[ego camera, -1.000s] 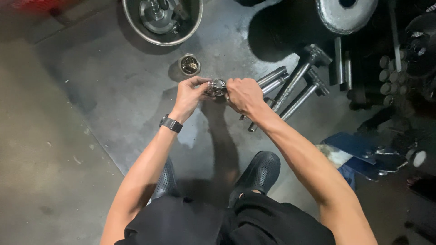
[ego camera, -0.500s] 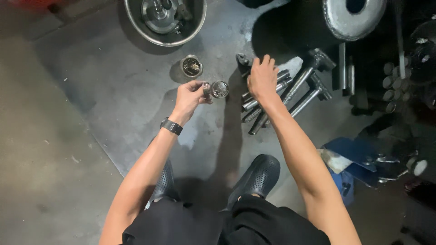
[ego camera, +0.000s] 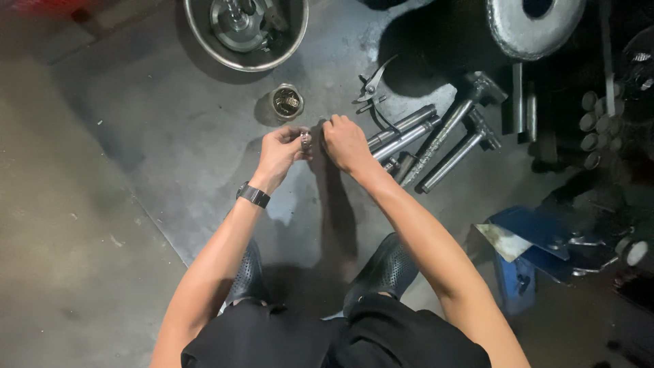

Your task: The recorder inspects and compares two mechanical bearings by hand in a workshop.

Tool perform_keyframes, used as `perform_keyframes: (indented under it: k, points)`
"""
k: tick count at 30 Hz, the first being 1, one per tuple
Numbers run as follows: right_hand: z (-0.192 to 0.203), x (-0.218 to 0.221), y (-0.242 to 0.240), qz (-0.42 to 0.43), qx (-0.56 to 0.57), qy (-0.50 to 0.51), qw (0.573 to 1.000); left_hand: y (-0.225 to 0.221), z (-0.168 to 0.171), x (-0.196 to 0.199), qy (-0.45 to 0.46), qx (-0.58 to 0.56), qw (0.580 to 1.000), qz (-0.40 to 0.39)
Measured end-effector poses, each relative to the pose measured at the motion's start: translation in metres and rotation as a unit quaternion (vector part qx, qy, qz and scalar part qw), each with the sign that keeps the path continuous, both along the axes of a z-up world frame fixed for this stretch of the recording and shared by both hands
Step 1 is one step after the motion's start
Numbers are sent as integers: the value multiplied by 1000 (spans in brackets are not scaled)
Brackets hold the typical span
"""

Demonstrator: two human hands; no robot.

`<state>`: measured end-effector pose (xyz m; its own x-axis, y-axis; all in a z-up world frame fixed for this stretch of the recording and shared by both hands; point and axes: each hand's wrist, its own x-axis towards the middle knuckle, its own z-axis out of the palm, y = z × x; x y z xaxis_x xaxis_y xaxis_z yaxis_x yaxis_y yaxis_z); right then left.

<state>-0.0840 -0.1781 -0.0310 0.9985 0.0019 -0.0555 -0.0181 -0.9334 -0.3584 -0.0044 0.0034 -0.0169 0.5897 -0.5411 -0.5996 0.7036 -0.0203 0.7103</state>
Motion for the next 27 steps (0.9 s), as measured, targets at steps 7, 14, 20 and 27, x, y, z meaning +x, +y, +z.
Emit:
perform_keyframes:
  k: [7,14,20,27]
  points:
    - [35,2,-17,-112,226,-12,968,1,-9,-3,33,-52,998,29]
    - [40,-1,-17,-211,503,69,835,-7,-6,-7,37,-71,997,3]
    - [36,4,-10,-220,497,69,836,-9,-7,-5,1,-62,998,-14]
    - [40,-11,-16,-183,220,39,957,-5,-16,-4,-5,-37,999,5]
